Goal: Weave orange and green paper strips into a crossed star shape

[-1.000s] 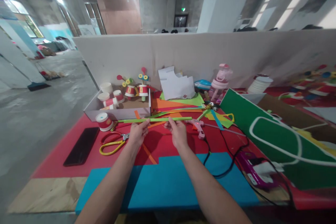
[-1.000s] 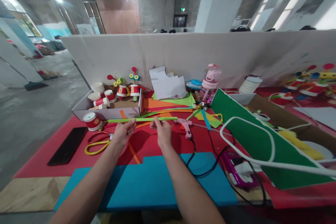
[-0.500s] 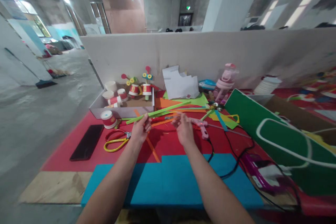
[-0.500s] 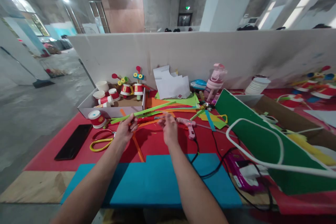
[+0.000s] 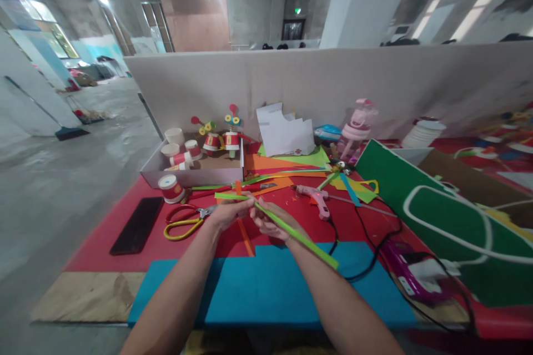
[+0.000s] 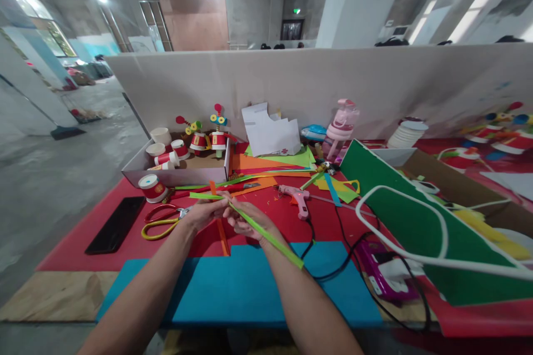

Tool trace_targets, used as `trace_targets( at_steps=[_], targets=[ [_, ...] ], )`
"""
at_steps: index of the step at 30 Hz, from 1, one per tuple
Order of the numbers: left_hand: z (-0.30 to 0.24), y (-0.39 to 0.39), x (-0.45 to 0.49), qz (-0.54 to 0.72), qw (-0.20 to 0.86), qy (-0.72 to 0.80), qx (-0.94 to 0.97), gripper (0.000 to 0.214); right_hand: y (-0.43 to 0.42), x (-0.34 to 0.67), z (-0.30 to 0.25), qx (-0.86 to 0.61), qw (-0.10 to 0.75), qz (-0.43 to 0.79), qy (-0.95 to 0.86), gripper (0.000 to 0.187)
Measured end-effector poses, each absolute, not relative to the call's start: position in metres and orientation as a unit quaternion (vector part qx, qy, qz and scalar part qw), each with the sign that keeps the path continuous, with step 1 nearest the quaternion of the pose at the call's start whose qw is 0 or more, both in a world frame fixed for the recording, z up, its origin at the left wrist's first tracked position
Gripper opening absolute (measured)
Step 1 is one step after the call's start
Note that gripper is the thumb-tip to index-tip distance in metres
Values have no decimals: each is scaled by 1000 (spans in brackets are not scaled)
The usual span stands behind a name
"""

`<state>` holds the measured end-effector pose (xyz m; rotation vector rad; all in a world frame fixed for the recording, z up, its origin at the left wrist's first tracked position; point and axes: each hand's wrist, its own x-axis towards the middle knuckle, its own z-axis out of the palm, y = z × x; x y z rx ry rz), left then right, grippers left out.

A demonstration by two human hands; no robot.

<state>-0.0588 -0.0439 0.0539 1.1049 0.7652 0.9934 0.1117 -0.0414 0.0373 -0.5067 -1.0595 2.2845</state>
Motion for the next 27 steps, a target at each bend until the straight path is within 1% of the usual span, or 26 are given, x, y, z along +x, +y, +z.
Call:
trace_targets(
  at_steps=[3, 5, 7, 9, 12, 14, 15, 16, 19, 22, 27],
  targets=[
    [51, -43, -59, 421, 642, 359, 531, 37, -44, 112, 37, -204, 308, 831, -416, 31],
    [47, -39, -56, 437, 593, 367, 568, 44, -44, 115, 37, -208, 359, 809, -417, 31],
    [40, -33, -52, 466, 504, 387, 616, 49, -42, 119, 39, -200, 430, 785, -399, 32],
    [33, -26, -50, 484, 378, 434, 659, 50, -38, 121, 41, -197, 486, 765, -375, 30],
    [30, -21, -52, 472, 210, 508, 689, 46, -34, 120, 42, -220, 518, 743, -362, 25],
    [35, -23, -57, 464, 161, 533, 689, 35, -33, 117, 42, -250, 528, 721, -372, 26],
    [40, -26, -59, 461, 162, 540, 685, 30, -32, 115, 41, -268, 532, 706, -383, 26],
    [46, -29, -61, 453, 183, 544, 682, 28, -32, 112, 41, -285, 536, 689, -396, 26],
    [60, -41, -60, 382, 321, 506, 704, 40, -33, 106, 39, -326, 551, 636, -432, 24],
    [64, -50, -51, 314, 401, 477, 716, 44, -34, 101, 36, -357, 565, 600, -440, 26],
    [57, -52, -40, 342, 477, 485, 648, 45, -31, 102, 33, -362, 562, 599, -442, 32]
  ],
)
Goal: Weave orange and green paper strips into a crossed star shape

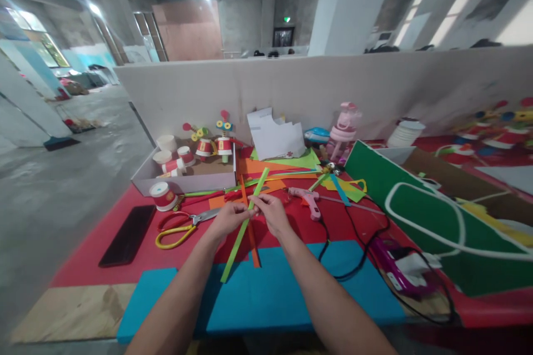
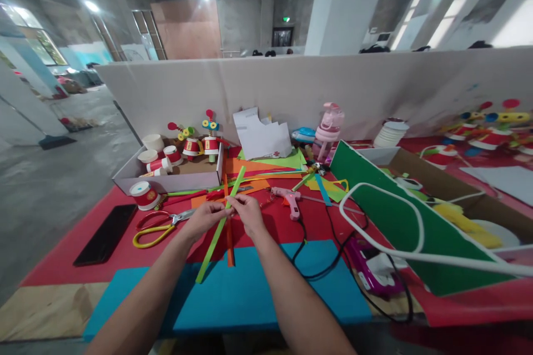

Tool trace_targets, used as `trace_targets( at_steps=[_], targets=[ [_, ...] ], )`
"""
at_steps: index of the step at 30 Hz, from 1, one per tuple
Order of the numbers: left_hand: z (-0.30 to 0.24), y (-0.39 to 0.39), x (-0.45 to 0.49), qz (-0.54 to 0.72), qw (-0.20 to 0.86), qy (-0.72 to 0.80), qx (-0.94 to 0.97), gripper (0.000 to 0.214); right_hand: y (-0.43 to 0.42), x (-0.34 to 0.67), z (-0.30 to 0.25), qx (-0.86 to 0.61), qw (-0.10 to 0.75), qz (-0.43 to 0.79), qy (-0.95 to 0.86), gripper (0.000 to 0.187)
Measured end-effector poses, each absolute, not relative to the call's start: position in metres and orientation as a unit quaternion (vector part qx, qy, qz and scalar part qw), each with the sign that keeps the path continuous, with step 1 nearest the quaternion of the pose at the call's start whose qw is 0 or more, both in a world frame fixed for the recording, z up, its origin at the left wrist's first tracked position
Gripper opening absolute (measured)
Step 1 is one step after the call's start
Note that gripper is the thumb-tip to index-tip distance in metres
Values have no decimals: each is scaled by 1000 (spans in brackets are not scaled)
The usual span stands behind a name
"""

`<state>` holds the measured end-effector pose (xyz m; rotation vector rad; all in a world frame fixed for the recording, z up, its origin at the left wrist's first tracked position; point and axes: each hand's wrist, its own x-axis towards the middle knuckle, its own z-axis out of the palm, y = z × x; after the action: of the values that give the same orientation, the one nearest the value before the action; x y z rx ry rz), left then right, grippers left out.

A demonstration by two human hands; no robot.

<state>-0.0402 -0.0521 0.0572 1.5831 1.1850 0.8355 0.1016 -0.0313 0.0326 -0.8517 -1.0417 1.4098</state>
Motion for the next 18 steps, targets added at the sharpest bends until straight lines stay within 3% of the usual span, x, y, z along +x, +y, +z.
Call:
trace_targets(
  at_steps=[18],
  targets=[
    [68, -58, -58, 173, 603, 418, 657, 40, -11, 138, 40, -374, 690, 541, -302, 32]
  ],
)
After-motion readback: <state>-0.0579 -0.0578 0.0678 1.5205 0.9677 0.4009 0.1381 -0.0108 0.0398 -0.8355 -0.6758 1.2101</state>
